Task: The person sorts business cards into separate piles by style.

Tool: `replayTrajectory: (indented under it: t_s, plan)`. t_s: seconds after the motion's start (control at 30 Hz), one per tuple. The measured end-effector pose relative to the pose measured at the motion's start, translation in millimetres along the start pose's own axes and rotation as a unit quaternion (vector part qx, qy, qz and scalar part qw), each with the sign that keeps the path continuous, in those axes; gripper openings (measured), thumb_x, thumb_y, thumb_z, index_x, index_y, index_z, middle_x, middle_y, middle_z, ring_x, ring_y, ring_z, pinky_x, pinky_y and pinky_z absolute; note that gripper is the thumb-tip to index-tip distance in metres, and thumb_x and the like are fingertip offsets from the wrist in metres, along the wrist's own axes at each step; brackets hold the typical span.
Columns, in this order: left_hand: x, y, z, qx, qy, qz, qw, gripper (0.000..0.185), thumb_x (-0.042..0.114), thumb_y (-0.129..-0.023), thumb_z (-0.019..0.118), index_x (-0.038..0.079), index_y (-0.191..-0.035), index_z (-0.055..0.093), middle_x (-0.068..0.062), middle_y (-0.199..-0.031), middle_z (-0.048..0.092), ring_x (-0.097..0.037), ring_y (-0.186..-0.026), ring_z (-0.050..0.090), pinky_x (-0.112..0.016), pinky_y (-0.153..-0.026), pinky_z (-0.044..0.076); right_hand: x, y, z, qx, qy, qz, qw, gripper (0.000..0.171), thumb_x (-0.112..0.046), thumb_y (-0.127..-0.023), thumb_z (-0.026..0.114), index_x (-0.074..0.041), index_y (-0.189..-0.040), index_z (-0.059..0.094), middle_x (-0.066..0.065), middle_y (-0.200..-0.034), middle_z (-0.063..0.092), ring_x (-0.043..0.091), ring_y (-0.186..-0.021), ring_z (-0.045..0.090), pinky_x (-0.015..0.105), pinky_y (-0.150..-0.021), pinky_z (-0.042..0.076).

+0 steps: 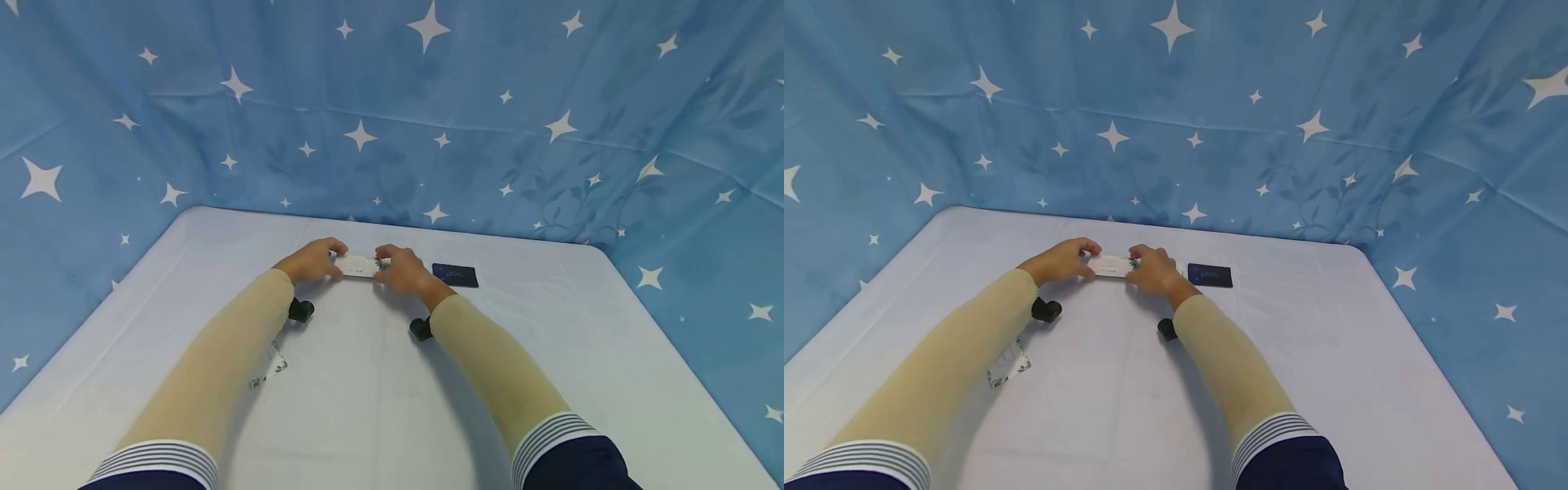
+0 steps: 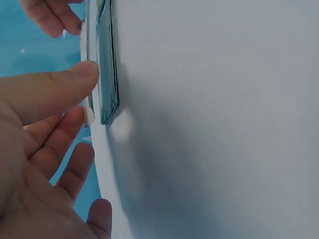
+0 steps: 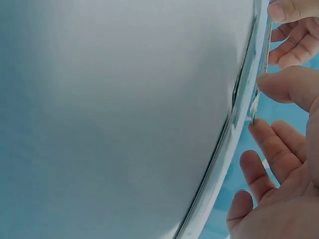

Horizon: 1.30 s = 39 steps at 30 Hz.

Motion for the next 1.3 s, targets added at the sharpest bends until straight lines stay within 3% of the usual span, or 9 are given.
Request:
replayTrajectory:
  t_s: [0.33,0.57,1.03,1.3]
  plan:
    - [0.0,-8.7,5.6,0.013,-0.005,-0.007,0.9999,0.054,0.007,-0.091,0.071,0.006,-0.142,0.051,-0.014,-0.149,0.045,-0.031,-0.139,0.037,-0.048,-0.112,0.028,0,-8,5,0.005,0.048,0.03,0.998,0.06,-0.022,-0.092,0.067,-0.015,-0.149,0.049,0.006,-0.144,0.052,0.03,-0.127,0.041,0.05,-0.106,0.031]
    - [1.6,-8.2,8.1,0.008,-0.031,-0.034,0.9989,0.06,0.012,-0.092,0.071,0.012,-0.147,0.047,-0.014,-0.154,0.039,-0.035,-0.143,0.028,-0.053,-0.112,0.025,2,-9,7,-0.006,0.055,0.048,0.997,0.065,-0.026,-0.092,0.067,-0.02,-0.153,0.044,0.013,-0.144,0.047,0.033,-0.126,0.04,0.052,-0.106,0.03]
    - [3.1,-8.0,6.9,0.005,-0.098,-0.018,0.995,0.059,0.016,-0.096,0.068,0.01,-0.15,0.046,-0.013,-0.156,0.038,-0.037,-0.145,0.026,-0.052,-0.115,0.022,0,-10,6,-0.004,0.105,0.038,0.994,0.058,-0.034,-0.096,0.065,-0.02,-0.15,0.049,0.006,-0.14,0.052,0.031,-0.122,0.04,0.05,-0.103,0.03]
    - [-0.5,2.5,-3.1,-0.007,-0.077,-0.023,0.9968,0.067,0.02,-0.093,0.071,0.015,-0.153,0.041,-0.015,-0.159,0.033,-0.038,-0.147,0.021,-0.058,-0.113,0.022,-2,-4,7,0.001,0.103,0.032,0.994,0.066,-0.041,-0.093,0.069,-0.022,-0.152,0.046,0.011,-0.141,0.052,0.033,-0.126,0.04,0.052,-0.103,0.031]
Point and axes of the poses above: each hand's wrist, its own y-axis away from the middle knuckle, its own z-axis out of the palm, x = y × z, the point moved 1 cm from there along -y, towards the middle knuckle
